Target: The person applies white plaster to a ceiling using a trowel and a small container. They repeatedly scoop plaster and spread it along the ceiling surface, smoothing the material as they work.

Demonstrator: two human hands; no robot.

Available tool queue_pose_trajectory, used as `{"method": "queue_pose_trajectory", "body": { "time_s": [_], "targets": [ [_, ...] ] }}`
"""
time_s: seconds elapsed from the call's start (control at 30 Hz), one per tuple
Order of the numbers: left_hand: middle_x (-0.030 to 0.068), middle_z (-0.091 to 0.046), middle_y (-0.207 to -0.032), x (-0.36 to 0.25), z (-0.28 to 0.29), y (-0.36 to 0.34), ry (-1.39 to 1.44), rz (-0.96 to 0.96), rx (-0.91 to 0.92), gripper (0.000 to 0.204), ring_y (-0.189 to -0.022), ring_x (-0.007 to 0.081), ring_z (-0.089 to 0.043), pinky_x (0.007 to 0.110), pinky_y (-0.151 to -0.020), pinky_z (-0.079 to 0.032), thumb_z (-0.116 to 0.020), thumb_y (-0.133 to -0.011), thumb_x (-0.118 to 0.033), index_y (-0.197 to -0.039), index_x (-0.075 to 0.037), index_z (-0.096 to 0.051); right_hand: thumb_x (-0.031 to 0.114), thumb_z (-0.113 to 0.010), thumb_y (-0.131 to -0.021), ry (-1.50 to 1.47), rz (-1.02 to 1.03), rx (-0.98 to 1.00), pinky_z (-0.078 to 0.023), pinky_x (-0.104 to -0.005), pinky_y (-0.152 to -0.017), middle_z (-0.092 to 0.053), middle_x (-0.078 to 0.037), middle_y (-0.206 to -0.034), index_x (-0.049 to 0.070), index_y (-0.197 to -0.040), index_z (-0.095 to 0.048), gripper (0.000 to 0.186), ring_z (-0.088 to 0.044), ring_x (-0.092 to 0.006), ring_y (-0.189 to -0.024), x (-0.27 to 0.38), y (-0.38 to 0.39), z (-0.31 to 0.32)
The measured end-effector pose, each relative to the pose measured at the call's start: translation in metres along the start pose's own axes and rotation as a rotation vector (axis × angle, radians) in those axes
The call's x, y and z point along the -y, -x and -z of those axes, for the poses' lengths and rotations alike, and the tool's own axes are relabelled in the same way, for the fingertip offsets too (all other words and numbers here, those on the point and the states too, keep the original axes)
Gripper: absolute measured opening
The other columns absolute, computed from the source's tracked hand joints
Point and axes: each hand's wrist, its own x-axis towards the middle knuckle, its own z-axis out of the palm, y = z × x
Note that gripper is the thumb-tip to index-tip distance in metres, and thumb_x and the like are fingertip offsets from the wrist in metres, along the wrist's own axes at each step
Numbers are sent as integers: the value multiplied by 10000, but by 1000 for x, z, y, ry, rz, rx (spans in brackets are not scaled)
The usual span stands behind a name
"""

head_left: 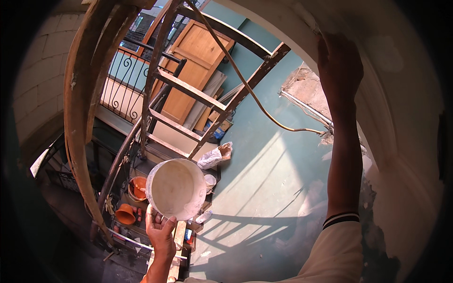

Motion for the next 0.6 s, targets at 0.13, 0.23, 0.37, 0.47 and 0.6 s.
{"method": "queue_pose_trajectory", "body": {
  "time_s": [0.13,0.23,0.37,0.47,0.6],
  "targets": [
    [163,-584,-1421,6,1,0,10,-11,-14,756,-1253,229,-636,359,-997,-579,-714,-879,95,-1547,-1,-373,252,-726,-984,25,-2,25,-570,-405,-722,-677,-44,-928,146,-1045,-747,124,-647,-267,-810,-22,25,16],
    [165,-588,-1416,6,-2,-3,1,-28,-2,764,-1256,230,-636,360,-1004,-577,-721,-879,89,-1551,0,-370,256,-723,-996,61,-35,87,-566,-405,-733,-677,-36,-929,151,-1073,-758,135,-650,-262,-827,-40,46,30],
    [171,-585,-1428,11,-5,-7,-8,-30,14,787,-1276,239,-631,365,-1017,-575,-740,-877,71,-1565,0,-363,243,-738,-987,87,-55,140,-559,-398,-746,-678,-29,-926,149,-1107,-764,155,-645,-253,-841,-71,74,49],
    [176,-582,-1442,12,-6,-8,-18,-24,16,791,-1294,246,-626,369,-1027,-574,-748,-877,53,-1568,-3,-367,211,-753,-976,97,-108,194,-551,-397,-747,-682,-23,-923,144,-1119,-766,158,-635,-249,-833,-87,96,61],
    [175,-590,-1441,10,-7,-9,-26,-12,17,788,-1297,249,-629,373,-1039,-574,-746,-878,40,-1570,-8,-373,155,-758,-977,94,-191,259,-547,-403,-757,-696,-39,-936,126,-1108,-770,135,-639,-256,-843,-103,131,86]
  ]
}}
